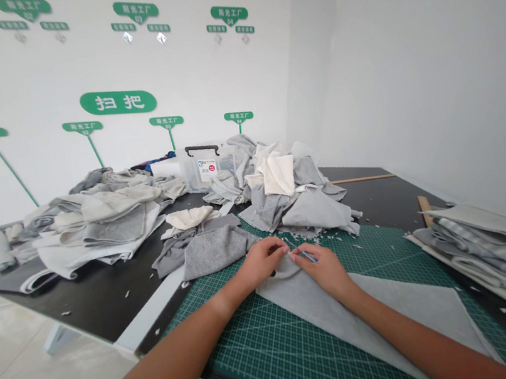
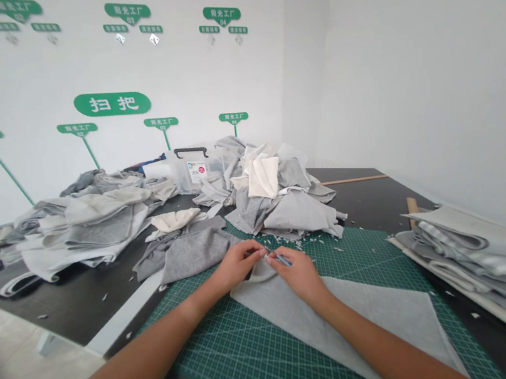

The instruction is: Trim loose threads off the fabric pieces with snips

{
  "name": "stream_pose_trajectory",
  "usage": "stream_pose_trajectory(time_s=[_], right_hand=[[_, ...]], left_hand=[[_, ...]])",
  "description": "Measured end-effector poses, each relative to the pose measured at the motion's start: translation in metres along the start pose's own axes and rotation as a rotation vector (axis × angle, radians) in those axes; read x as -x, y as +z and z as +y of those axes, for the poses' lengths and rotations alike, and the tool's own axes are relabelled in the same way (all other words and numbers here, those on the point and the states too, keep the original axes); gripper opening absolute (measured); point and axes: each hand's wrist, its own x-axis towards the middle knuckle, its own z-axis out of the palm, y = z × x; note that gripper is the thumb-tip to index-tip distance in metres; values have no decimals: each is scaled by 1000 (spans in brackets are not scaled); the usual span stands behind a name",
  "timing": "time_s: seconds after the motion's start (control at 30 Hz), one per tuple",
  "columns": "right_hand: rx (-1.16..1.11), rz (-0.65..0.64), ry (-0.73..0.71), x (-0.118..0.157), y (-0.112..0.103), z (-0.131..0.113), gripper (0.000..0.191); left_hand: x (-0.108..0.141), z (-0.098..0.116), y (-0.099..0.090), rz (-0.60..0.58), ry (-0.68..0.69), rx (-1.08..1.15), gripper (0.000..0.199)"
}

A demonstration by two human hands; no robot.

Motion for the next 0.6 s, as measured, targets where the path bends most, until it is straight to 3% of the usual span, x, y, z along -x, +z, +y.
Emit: stream_pose_trajectory(time_s=[0.33, 0.5, 0.6], right_hand=[[-167, -8, 30, -2, -2, 2, 33], [-109, -3, 34, -2, -2, 4, 31], [-66, -1, 49, -2, -2, 4, 28]], left_hand=[[2, 5, 1, 17, -41, 42, 21], [1, 1, 2, 46, -77, 46, 22], [0, -1, 2, -3, -79, 83, 23]])
